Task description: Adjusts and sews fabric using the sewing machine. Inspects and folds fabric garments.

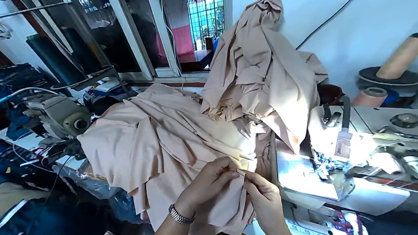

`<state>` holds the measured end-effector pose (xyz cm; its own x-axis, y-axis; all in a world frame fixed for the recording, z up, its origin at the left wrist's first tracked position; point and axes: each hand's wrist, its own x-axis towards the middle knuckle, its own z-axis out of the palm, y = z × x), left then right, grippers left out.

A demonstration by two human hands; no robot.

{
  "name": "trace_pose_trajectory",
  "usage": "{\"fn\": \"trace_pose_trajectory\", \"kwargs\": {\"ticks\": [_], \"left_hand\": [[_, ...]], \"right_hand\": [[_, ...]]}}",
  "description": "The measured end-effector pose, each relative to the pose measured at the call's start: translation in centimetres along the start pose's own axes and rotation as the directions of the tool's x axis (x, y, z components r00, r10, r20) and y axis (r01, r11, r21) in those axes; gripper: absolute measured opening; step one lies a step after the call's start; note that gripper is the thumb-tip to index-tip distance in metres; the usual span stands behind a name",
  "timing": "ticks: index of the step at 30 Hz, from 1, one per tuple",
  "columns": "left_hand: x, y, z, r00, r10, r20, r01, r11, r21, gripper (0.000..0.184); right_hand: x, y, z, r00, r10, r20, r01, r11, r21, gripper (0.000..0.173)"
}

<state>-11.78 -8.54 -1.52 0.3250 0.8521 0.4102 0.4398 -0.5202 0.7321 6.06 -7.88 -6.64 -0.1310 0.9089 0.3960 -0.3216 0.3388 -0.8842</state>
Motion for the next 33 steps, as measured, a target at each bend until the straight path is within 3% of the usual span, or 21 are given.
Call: {"fn": "trace_pose_trajectory", "kwargs": {"ticks": [5, 15, 19, 23, 27, 33], "left_hand": [[0.1, 0.1, -0.5, 0.998, -0.049, 0.049, 0.052, 0.997, -0.061, 0.015], [-0.3, 0.5, 0.5, 0.989, -0.104, -0.105, 0.085, 0.982, -0.168, 0.01], [-0.4, 0.9, 0.7, 0.987, -0.107, -0.118, 0.085, 0.98, -0.181, 0.01], [-0.5, 1.1, 0.5, 0.987, -0.056, -0.149, 0.033, 0.988, -0.152, 0.009], [-0.5, 1.7, 0.2, 0.981, -0.017, -0.191, -0.007, 0.992, -0.123, 0.009], [0.4, 3.9, -1.1, 0.965, 0.018, -0.262, -0.027, 0.999, -0.028, 0.01]], "right_hand": [[0.1, -0.1, 0.0, 1.0, 0.022, 0.011, -0.022, 1.0, 0.01, 0.027], [0.0, -0.3, 0.3, 0.999, 0.005, 0.052, -0.006, 1.0, 0.014, 0.03], [0.0, -0.1, 0.6, 0.999, -0.046, 0.024, 0.045, 0.999, 0.012, 0.014], [-0.3, -0.2, 0.6, 0.997, -0.065, 0.041, 0.065, 0.998, -0.005, 0.013], [-0.8, -0.6, 0.4, 0.992, 0.011, 0.125, 0.002, 0.995, -0.101, 0.028], [-2.3, 0.5, -0.6, 0.948, 0.144, 0.284, -0.109, 0.985, -0.137, 0.026]]}}
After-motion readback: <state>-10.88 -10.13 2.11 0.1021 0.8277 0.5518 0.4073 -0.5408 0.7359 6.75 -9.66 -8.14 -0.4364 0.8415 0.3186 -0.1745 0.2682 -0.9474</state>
